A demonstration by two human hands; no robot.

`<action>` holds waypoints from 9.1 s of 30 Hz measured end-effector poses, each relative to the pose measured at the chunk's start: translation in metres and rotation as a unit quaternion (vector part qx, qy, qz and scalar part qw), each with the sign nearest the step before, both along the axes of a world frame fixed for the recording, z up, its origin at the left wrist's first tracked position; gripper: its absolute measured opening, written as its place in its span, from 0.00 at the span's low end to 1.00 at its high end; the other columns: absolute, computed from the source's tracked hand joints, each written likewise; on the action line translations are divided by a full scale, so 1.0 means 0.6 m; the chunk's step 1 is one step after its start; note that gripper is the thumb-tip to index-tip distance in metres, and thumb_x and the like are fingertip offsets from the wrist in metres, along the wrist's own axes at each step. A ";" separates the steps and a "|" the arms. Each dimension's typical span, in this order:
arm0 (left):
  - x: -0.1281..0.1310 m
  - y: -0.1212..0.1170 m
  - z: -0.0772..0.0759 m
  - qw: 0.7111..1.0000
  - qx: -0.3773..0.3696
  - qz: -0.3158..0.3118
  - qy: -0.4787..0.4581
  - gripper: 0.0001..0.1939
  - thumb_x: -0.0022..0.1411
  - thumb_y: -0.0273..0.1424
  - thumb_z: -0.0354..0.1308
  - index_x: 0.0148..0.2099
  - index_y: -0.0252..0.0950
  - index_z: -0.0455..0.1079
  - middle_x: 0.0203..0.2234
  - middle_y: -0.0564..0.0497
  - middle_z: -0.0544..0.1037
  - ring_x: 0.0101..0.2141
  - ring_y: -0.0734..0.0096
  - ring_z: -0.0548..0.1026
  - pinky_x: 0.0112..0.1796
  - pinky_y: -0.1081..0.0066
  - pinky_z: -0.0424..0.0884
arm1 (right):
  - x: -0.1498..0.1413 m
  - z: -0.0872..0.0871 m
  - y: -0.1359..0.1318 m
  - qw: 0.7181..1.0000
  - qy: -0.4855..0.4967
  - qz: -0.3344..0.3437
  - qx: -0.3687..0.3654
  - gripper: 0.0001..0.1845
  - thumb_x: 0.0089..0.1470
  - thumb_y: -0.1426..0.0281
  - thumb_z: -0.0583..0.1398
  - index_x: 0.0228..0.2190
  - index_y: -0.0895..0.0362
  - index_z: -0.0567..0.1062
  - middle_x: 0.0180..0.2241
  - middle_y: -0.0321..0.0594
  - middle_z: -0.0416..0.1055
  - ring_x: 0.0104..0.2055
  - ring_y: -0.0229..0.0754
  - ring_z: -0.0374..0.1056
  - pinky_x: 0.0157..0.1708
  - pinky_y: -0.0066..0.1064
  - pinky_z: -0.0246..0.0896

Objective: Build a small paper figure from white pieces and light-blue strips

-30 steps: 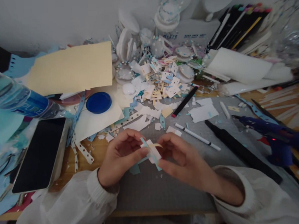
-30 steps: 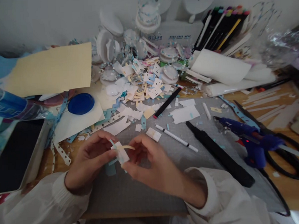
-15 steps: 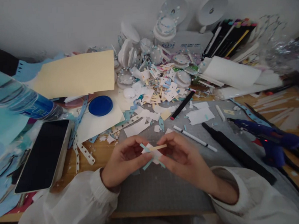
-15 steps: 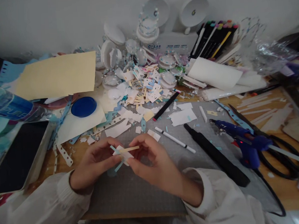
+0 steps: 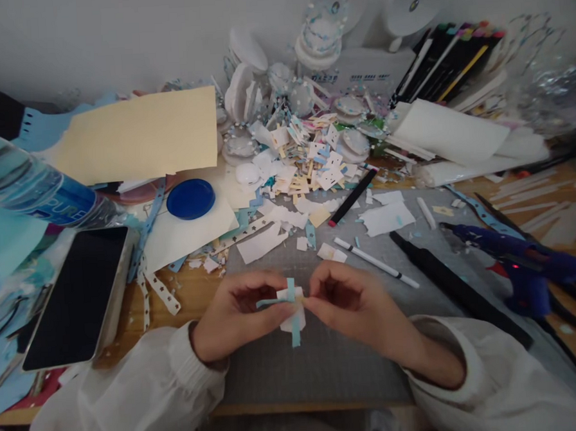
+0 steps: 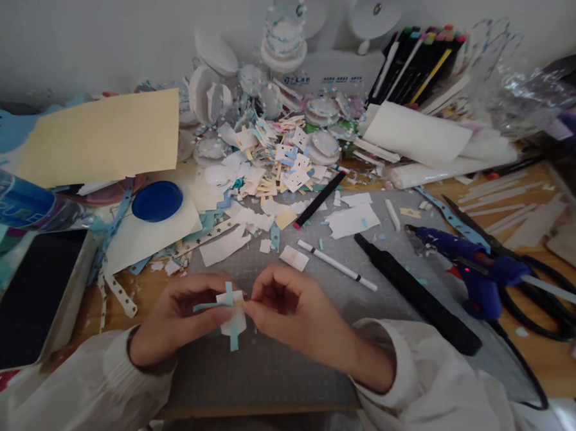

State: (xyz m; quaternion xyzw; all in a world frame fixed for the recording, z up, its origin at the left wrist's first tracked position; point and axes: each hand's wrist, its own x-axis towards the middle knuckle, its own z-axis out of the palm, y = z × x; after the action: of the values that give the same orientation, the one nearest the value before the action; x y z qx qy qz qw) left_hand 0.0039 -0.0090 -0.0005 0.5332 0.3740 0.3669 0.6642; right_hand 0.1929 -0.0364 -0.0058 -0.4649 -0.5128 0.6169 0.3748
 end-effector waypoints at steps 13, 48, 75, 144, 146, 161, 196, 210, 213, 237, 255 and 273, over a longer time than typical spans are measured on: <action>-0.001 -0.001 -0.007 0.998 0.038 -0.043 -0.012 0.06 0.52 0.21 0.65 0.33 0.36 0.77 0.27 0.51 0.76 0.29 0.76 0.74 0.31 0.80 0.72 | 0.002 0.006 0.002 0.999 -0.036 0.009 -0.020 0.09 0.46 0.68 0.64 0.24 0.56 0.68 0.19 0.29 0.60 0.20 0.29 0.54 0.18 0.21 0.49; -0.005 0.003 -0.009 0.997 -0.057 0.033 -0.039 0.12 0.61 0.39 0.61 0.38 0.35 0.76 0.30 0.49 0.75 0.32 0.69 0.71 0.35 0.71 0.69 | 0.001 0.002 0.002 0.999 0.008 -0.011 0.051 0.07 0.54 0.67 0.61 0.30 0.54 0.66 0.28 0.34 0.62 0.29 0.35 0.60 0.27 0.25 0.58; -0.001 0.008 0.000 0.996 0.056 0.055 0.035 0.07 0.59 0.34 0.64 0.31 0.36 0.75 0.26 0.50 0.75 0.28 0.72 0.71 0.30 0.74 0.69 | 0.001 0.000 0.001 0.997 -0.019 -0.014 0.071 0.04 0.51 0.70 0.61 0.31 0.53 0.69 0.28 0.34 0.65 0.30 0.35 0.62 0.28 0.25 0.62; -0.003 0.004 -0.005 0.987 0.134 -0.006 0.090 0.05 0.64 0.29 0.56 0.37 0.35 0.72 0.31 0.49 0.74 0.34 0.71 0.72 0.36 0.73 0.70 | -0.001 -0.007 -0.003 0.986 -0.074 -0.025 0.149 0.04 0.53 0.73 0.61 0.32 0.53 0.70 0.28 0.32 0.66 0.29 0.32 0.63 0.29 0.22 0.61; -0.004 0.004 -0.005 0.986 0.137 -0.007 0.098 0.05 0.65 0.30 0.55 0.37 0.35 0.71 0.31 0.49 0.73 0.33 0.71 0.71 0.35 0.73 0.69 | -0.002 -0.007 -0.002 0.986 -0.077 -0.030 0.147 0.04 0.53 0.73 0.61 0.32 0.53 0.70 0.28 0.32 0.67 0.29 0.33 0.64 0.29 0.23 0.62; 0.002 0.008 0.003 0.987 0.115 -0.001 0.109 0.10 0.63 0.35 0.58 0.33 0.35 0.73 0.27 0.49 0.73 0.29 0.71 0.70 0.32 0.72 0.67 | -0.001 -0.016 -0.001 0.996 -0.020 -0.020 0.088 0.06 0.52 0.70 0.62 0.34 0.53 0.72 0.31 0.34 0.70 0.31 0.35 0.67 0.30 0.26 0.66; 0.000 -0.004 -0.005 0.998 0.027 0.044 -0.043 0.06 0.55 0.29 0.67 0.37 0.36 0.76 0.27 0.50 0.79 0.27 0.72 0.75 0.28 0.75 0.74 | -0.001 0.002 -0.004 0.993 0.108 0.001 0.052 0.14 0.53 0.59 0.64 0.35 0.52 0.66 0.34 0.36 0.65 0.36 0.36 0.65 0.35 0.28 0.65; -0.010 -0.006 0.004 0.992 -0.020 -0.122 0.004 0.09 0.56 0.37 0.64 0.31 0.36 0.74 0.22 0.50 0.73 0.23 0.72 0.69 0.26 0.74 0.68 | 0.000 0.011 0.000 0.995 0.093 0.038 0.006 0.15 0.53 0.59 0.63 0.27 0.55 0.66 0.23 0.30 0.60 0.24 0.31 0.56 0.22 0.23 0.55; -0.012 -0.005 0.003 0.991 -0.020 -0.129 0.009 0.10 0.56 0.37 0.63 0.31 0.35 0.72 0.22 0.51 0.72 0.23 0.73 0.68 0.25 0.74 0.67 | 0.001 0.015 0.000 0.997 0.063 0.024 0.043 0.12 0.53 0.62 0.63 0.26 0.54 0.67 0.23 0.31 0.62 0.24 0.32 0.58 0.23 0.24 0.57; -0.006 -0.004 -0.004 0.983 0.136 -0.112 0.047 0.03 0.59 0.28 0.59 0.35 0.33 0.70 0.26 0.51 0.71 0.27 0.72 0.69 0.30 0.73 0.65 | -0.002 0.002 -0.012 0.998 0.027 -0.008 0.055 0.13 0.54 0.66 0.62 0.24 0.54 0.63 0.23 0.30 0.60 0.24 0.33 0.56 0.23 0.25 0.54; 0.001 -0.001 -0.007 0.985 0.145 0.016 0.091 0.05 0.57 0.29 0.61 0.30 0.33 0.72 0.23 0.50 0.74 0.26 0.72 0.69 0.28 0.73 0.66 | -0.021 -0.006 -0.019 0.995 0.050 -0.015 0.080 0.14 0.50 0.78 0.61 0.36 0.51 0.64 0.31 0.31 0.66 0.31 0.32 0.65 0.31 0.24 0.64; 0.004 -0.013 0.009 1.000 -0.003 0.026 -0.008 0.12 0.60 0.37 0.63 0.32 0.33 0.74 0.24 0.51 0.77 0.27 0.74 0.73 0.31 0.76 0.70 | 0.021 0.024 -0.020 0.971 -0.066 -0.058 0.223 0.05 0.60 0.71 0.57 0.39 0.51 0.67 0.37 0.38 0.69 0.40 0.38 0.68 0.40 0.32 0.66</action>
State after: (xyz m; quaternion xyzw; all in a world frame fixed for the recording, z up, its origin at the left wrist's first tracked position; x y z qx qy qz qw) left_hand 0.0065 -0.0169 0.0051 0.5188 0.3829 0.3872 0.6591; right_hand 0.2053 -0.0485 0.0083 -0.4380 -0.6330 0.4321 0.4698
